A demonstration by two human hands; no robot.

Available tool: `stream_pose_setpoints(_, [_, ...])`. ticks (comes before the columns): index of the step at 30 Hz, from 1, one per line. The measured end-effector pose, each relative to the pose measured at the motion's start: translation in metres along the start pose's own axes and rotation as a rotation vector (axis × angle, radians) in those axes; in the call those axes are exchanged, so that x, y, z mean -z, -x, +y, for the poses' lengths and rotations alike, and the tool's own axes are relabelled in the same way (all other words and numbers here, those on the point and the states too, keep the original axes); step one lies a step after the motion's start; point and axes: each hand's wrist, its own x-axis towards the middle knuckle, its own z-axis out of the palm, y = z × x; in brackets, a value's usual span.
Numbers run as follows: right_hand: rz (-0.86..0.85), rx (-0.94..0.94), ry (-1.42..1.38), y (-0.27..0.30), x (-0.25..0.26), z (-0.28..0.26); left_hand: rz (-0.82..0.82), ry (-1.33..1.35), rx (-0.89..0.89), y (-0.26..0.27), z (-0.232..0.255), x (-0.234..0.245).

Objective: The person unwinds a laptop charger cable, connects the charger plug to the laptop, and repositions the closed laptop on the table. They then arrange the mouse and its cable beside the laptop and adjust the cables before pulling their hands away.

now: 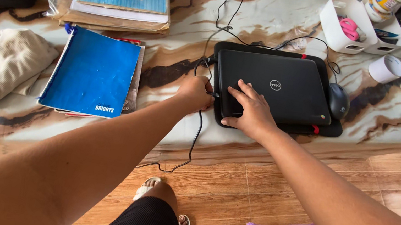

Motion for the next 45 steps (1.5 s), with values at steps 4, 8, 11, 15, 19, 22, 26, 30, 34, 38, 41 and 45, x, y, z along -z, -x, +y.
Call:
stream_pose_setpoints(4, [-0.019,-0.025,0.013,0.0,0.005,-0.005,0.036,-0.057,-0.048,0.004,0.004,0.001])
stream_pose_setpoints(8, [-0.056,-0.058,0.015,0.001,0.008,-0.011,0.127,-0.158,-0.089,0.02,-0.002,-0.005])
stream_pose_setpoints(11, [-0.059,-0.074,0.005,0.001,0.01,-0.013,0.223,-0.228,-0.198,0.03,-0.004,-0.013])
stream_pose_setpoints(15, [-0.059,-0.094,-0.008,0.001,0.008,-0.013,0.245,-0.157,-0.126,0.035,-0.002,-0.016])
stream_pose_setpoints(19, [-0.043,-0.079,-0.004,0.001,0.007,-0.012,0.26,-0.148,-0.083,0.039,0.003,-0.016])
stream_pose_setpoints(22, [-0.035,-0.076,-0.009,0.001,0.007,-0.013,0.234,-0.178,-0.072,0.042,0.005,-0.013])
stream_pose_setpoints(26, [-0.043,-0.092,0.002,0.0,0.007,-0.015,0.214,-0.299,-0.09,0.039,0.008,-0.01])
stream_pose_setpoints(30, [-0.042,-0.094,0.003,0.001,0.009,-0.017,0.192,-0.385,-0.137,0.034,0.009,-0.011])
stream_pose_setpoints(34, [-0.062,-0.123,0.014,0.0,0.011,-0.02,0.123,-0.394,-0.111,0.028,0.009,-0.01])
stream_pose_setpoints(38, [-0.093,-0.162,0.026,-0.001,0.012,-0.024,0.133,-0.347,-0.123,0.027,0.007,-0.007])
stream_pose_setpoints(41, [-0.08,-0.149,0.017,0.001,0.012,-0.024,0.141,-0.329,-0.151,0.03,0.003,-0.006])
stream_pose_setpoints(45, [-0.061,-0.131,-0.001,0.002,0.013,-0.023,0.158,-0.313,-0.151,0.032,0.003,-0.006])
